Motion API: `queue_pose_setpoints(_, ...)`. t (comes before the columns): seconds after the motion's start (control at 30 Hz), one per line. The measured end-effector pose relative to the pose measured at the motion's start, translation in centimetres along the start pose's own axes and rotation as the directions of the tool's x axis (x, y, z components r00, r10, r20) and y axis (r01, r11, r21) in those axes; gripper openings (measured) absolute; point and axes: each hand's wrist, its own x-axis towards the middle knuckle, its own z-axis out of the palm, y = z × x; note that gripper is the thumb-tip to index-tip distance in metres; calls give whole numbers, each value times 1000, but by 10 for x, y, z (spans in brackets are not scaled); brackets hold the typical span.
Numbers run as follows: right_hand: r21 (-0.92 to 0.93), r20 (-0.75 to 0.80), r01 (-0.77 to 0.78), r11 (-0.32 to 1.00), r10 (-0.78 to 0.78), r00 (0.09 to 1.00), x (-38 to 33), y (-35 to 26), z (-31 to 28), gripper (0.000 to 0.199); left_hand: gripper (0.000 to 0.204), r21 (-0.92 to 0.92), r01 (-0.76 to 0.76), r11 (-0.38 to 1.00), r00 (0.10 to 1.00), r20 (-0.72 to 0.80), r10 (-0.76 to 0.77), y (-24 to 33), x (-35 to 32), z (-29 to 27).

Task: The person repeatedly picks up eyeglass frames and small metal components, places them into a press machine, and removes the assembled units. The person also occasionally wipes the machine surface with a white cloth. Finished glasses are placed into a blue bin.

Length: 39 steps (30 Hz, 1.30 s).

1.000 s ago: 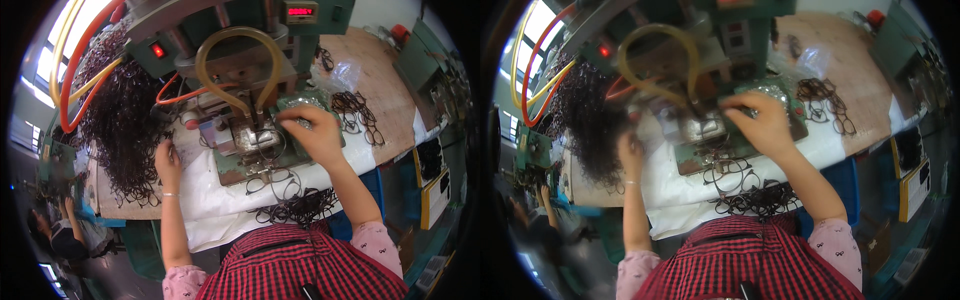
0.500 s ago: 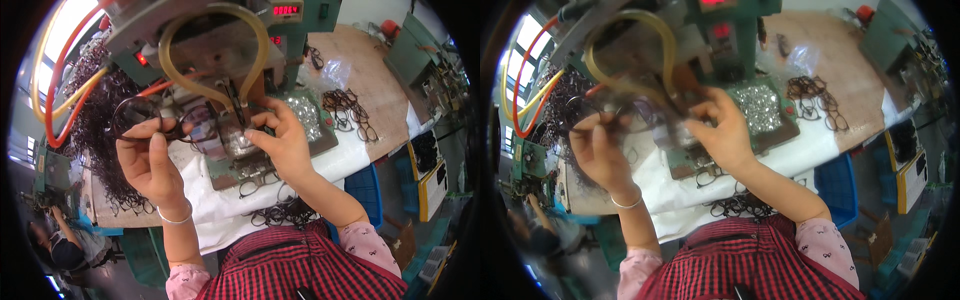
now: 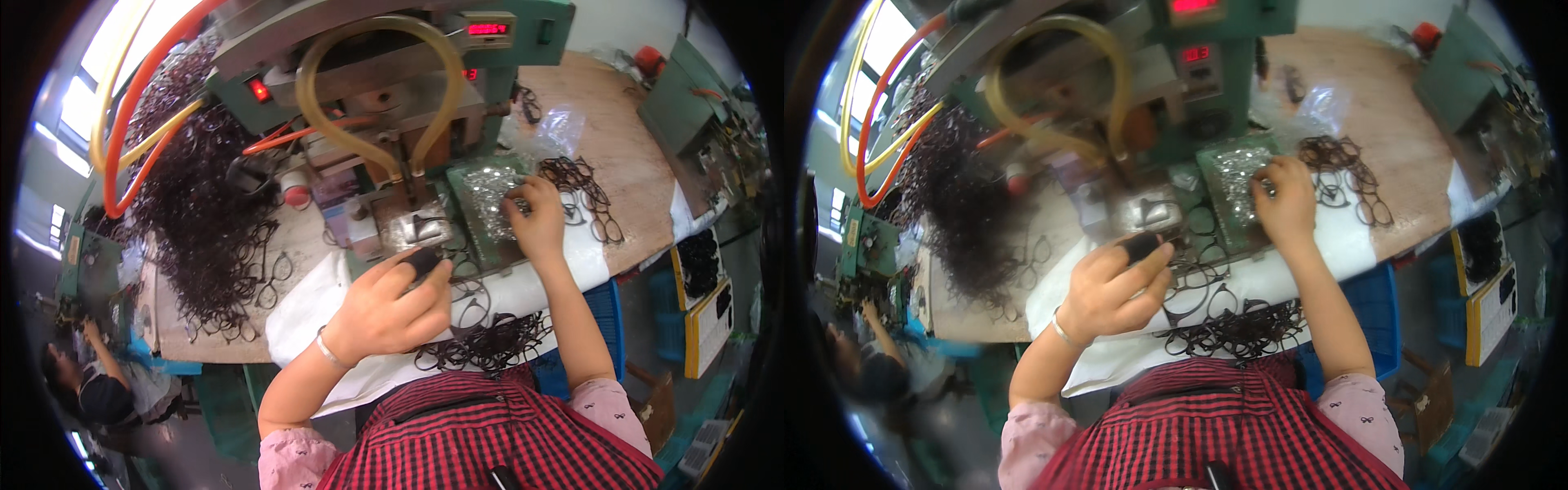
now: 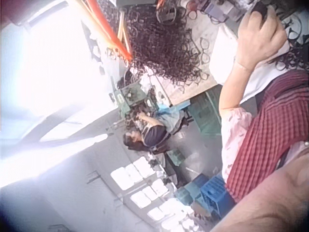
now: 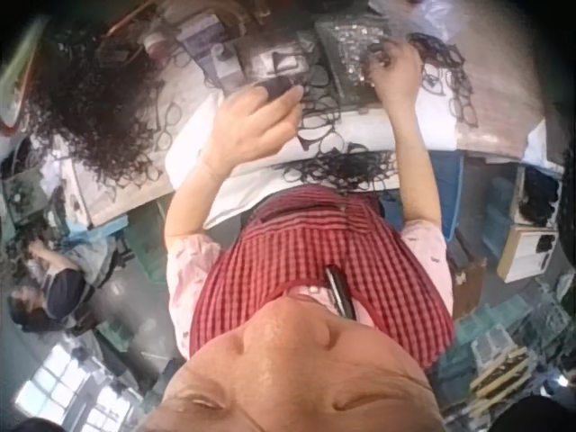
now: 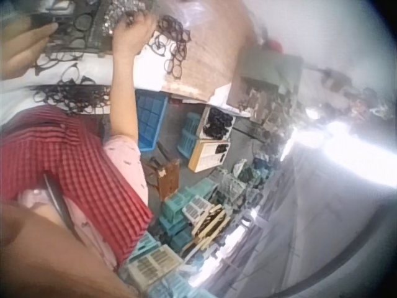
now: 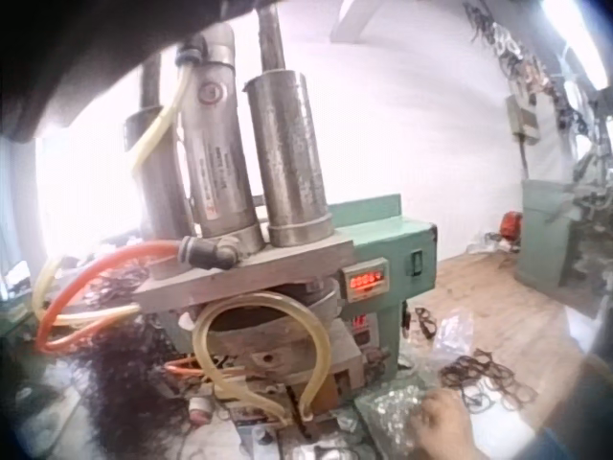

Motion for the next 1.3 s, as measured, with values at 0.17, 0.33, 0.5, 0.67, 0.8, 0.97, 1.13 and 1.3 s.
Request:
queue_pose_setpoints(0.17, 28, -41, 4, 1000, -3, 999, -2, 3, 5, 12, 19, -17, -35, 999, 998, -57, 34, -4, -3, 1)
queue_pose_setpoints(0.33, 11, -85, 9, 1000, -8, 996, 2, -12, 5, 12, 23, -151, 183, 971, 980, -53, -193, 15, -15, 4)
queue_pose_setpoints(0.5, 155, -60, -74, 985, 84, 995, -11, -5, -5, 13, 14, 313, 672, 671, 733, -411, -543, 17, -86, -16)
queue_pose_setpoints(0.67, 240, -29, -39, 970, 47, 998, -2, -24, -3, 15, 14, 450, 868, 208, 311, -167, -936, -50, -184, -54)
queue_pose_setpoints(0.8, 312, 34, -68, 948, 60, 998, 4, -26, 6, 14, 12, 766, 640, 57, 154, -55, -987, -85, -242, -9)
queue_pose_setpoints(0.97, 289, -9, -98, 952, 105, 994, -29, -8, -14, 13, 10, 719, 663, 208, 352, -54, -935, -85, -250, 2)
queue_pose_setpoints(1.13, 501, 99, -3, 866, -54, 994, -17, -68, -47, 9, 18, 321, 877, 358, 417, -135, -899, -75, -183, -4)
queue_pose_setpoints(1.3, 697, 268, -182, 693, -16, 963, 22, -112, -20, 36, 13, -612, 779, 136, 49, -156, -987, -73, -163, 21)
